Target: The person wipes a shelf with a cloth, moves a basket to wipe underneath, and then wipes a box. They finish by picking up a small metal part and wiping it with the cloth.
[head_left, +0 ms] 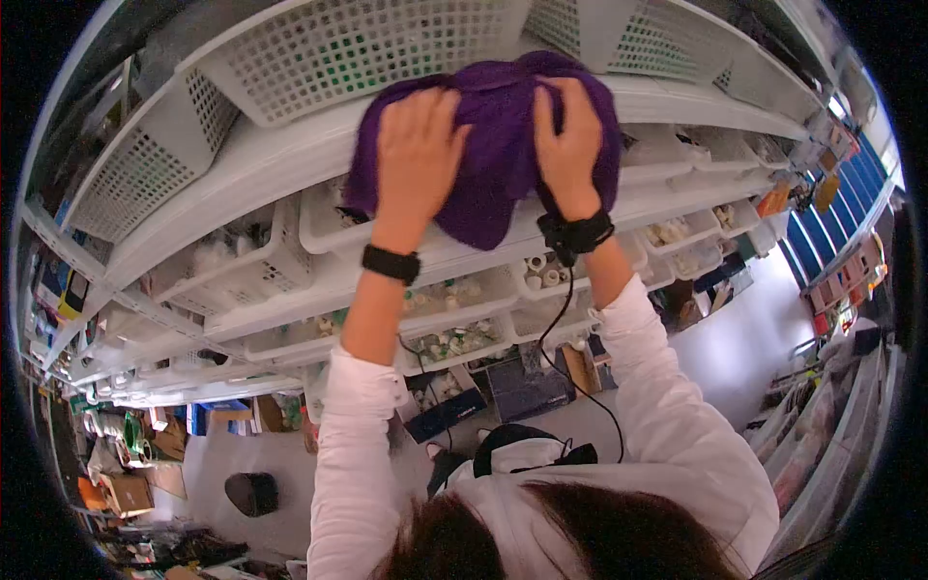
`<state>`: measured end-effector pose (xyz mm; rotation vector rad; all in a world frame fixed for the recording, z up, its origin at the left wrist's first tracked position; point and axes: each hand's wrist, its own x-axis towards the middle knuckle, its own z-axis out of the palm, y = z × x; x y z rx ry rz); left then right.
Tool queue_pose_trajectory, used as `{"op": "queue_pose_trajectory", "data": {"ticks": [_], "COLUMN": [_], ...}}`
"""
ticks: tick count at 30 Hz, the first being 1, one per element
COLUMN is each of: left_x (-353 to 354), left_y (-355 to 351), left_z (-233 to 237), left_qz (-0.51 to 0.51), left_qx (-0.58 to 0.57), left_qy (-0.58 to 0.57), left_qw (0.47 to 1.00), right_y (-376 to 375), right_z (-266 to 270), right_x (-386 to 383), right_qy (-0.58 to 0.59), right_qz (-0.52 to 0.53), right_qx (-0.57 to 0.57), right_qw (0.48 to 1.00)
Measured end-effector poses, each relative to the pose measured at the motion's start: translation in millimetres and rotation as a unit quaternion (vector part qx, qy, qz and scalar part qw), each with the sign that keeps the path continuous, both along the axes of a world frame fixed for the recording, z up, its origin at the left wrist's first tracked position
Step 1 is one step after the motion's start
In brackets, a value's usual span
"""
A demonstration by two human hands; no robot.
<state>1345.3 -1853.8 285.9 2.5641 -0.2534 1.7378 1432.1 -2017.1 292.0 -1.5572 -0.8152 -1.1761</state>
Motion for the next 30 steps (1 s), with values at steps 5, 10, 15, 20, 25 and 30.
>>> {"op": "queue_pose_trajectory", "data": {"ticks": [5,10,15,20,25,30], "left_x": [-34.4,-67.9,-93.0,-100.2,-91.6,-83.8], "left_y": [43.8,76.6,123.7,142.0,139.2,140.7], "left_z": [0.4,3.0,-2.4,0.8,-4.5,-8.8], "left_qz": [0.052,0.105,0.115,0.058,0.04,0.026], "left_qx": [0.035,0.05,0.049,0.029,-0.024,-0.04], "left_qy": [-0.014,-0.014,-0.037,-0.084,-0.139,-0.175], "left_qw": [0.998,0.993,0.992,0.994,0.989,0.983], "right_y": [25.0,57.4,110.7,171.2,179.1,180.7], "right_z": [-4.1,-5.0,-5.8,-5.7,-6.5,-11.4], "right_x": [-25.4,-49.9,-74.2,-109.4,-118.4,-113.6], "right_qy": [0.007,0.003,-0.017,0.026,0.038,-0.023], "right_qz": [0.092,0.15,0.187,0.257,0.295,0.266], "right_qx": [-0.034,-0.053,-0.046,-0.082,-0.113,-0.078], "right_qw": [0.995,0.987,0.981,0.963,0.948,0.961]}}
